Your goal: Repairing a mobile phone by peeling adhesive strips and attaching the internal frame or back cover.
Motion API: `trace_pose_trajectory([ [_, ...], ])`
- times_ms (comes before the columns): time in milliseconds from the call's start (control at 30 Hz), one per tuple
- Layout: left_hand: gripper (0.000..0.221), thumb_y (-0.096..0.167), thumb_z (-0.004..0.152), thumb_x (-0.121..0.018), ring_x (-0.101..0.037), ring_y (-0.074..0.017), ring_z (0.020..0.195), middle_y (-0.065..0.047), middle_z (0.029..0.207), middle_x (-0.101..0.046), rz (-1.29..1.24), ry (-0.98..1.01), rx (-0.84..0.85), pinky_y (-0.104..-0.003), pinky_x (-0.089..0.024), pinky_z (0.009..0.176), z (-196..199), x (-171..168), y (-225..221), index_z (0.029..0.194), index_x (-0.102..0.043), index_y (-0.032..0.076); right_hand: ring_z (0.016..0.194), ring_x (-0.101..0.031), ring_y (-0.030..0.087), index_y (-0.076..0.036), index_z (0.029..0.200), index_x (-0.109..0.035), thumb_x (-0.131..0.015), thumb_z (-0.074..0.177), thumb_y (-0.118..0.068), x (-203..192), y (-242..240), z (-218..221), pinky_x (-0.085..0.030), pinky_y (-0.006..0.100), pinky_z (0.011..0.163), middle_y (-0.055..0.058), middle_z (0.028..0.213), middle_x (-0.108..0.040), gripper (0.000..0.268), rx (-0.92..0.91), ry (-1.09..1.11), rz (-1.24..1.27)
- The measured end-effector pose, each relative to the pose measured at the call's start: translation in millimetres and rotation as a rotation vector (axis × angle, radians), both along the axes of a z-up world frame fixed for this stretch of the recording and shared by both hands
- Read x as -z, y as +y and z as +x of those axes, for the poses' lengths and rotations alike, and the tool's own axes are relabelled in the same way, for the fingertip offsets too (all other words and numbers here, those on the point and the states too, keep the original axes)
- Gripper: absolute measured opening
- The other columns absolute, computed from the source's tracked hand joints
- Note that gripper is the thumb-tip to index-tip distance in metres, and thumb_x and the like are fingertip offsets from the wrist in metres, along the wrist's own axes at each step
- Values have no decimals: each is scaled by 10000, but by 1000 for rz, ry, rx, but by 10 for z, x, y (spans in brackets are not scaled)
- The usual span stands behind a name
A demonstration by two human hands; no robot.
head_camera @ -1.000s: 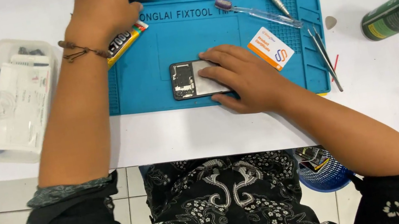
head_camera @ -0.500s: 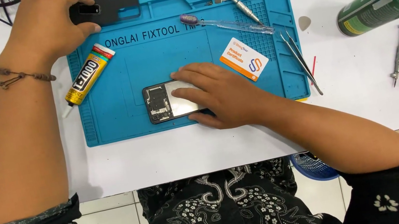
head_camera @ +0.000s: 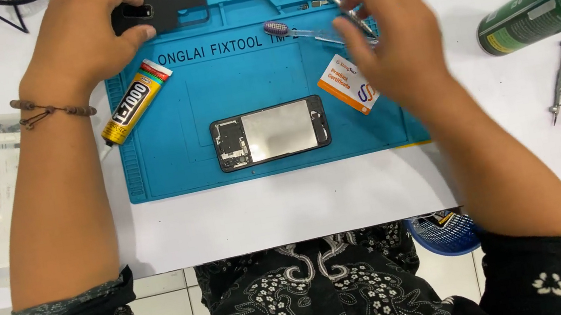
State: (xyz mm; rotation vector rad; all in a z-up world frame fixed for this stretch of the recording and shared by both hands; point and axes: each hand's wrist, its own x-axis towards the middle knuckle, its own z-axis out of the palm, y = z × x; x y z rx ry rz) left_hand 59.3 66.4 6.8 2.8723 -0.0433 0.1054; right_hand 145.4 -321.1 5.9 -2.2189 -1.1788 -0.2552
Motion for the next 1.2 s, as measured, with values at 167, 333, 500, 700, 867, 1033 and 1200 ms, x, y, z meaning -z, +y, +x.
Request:
trace_pose_trajectory([
  [167,208,88,1028,-759,-628,-395,1012,-188,1183,-721,35,-98,33,-494,-511,718,54,110,26,1226,-727,33,985,-636,360,-59,1282,-681,-747,1018,-224,131,-157,408,-515,514,738,103,1098,-709,319,204,70,-349],
  [333,127,87,1047,-752,-671,-372,965,-201,1117,-726,43,-91,-26,-444,-570,680,110,184,41,1158,-732,29,854,-646,322,-43,1215,-725,-736,991,-110,314,-91,569,-526,448,688,135,1014,-699,234,152,101,-393],
  [500,131,89,1045,-719,-603,-378,1007,-197,1142,-668,1,-14,-91,-470,-544,671,125,181,27,1169,-681,72,880,-607,327,33,1274,-687,-671,1047,-24,92,-156,484,-509,442,731,181,1082,-610,235,118,98,-255],
  [700,173,126,1067,-673,-638,-408,991,-220,1202,-659,-21,99,-116,-485,-557,667,118,127,28,1232,-625,104,886,-557,270,74,1223,-657,-638,1069,100,-73,-377,247,-490,383,775,177,1083,-554,158,73,8,65],
  [867,153,130,1067,-683,-638,-396,1000,-210,1181,-661,-7,111,-115,-470,-553,672,108,123,22,1203,-615,111,944,-559,298,104,1214,-642,-617,1070,146,51,-430,163,-503,385,800,215,1107,-554,152,75,-2,185],
  [1033,144,138,1043,-759,-642,-362,978,-190,1111,-678,23,3,-98,-441,-548,628,88,208,63,1130,-649,103,944,-554,283,90,1203,-647,-625,1071,137,114,-432,200,-494,376,801,199,1113,-555,142,64,40,205],
  [1200,95,48,1078,-713,-633,-313,945,-153,1040,-661,-60,-46,-61,-413,-523,671,21,204,59,1079,-628,90,946,-570,293,97,1215,-644,-624,1074,138,114,-465,212,-514,379,799,209,1127,-552,149,68,47,181],
])
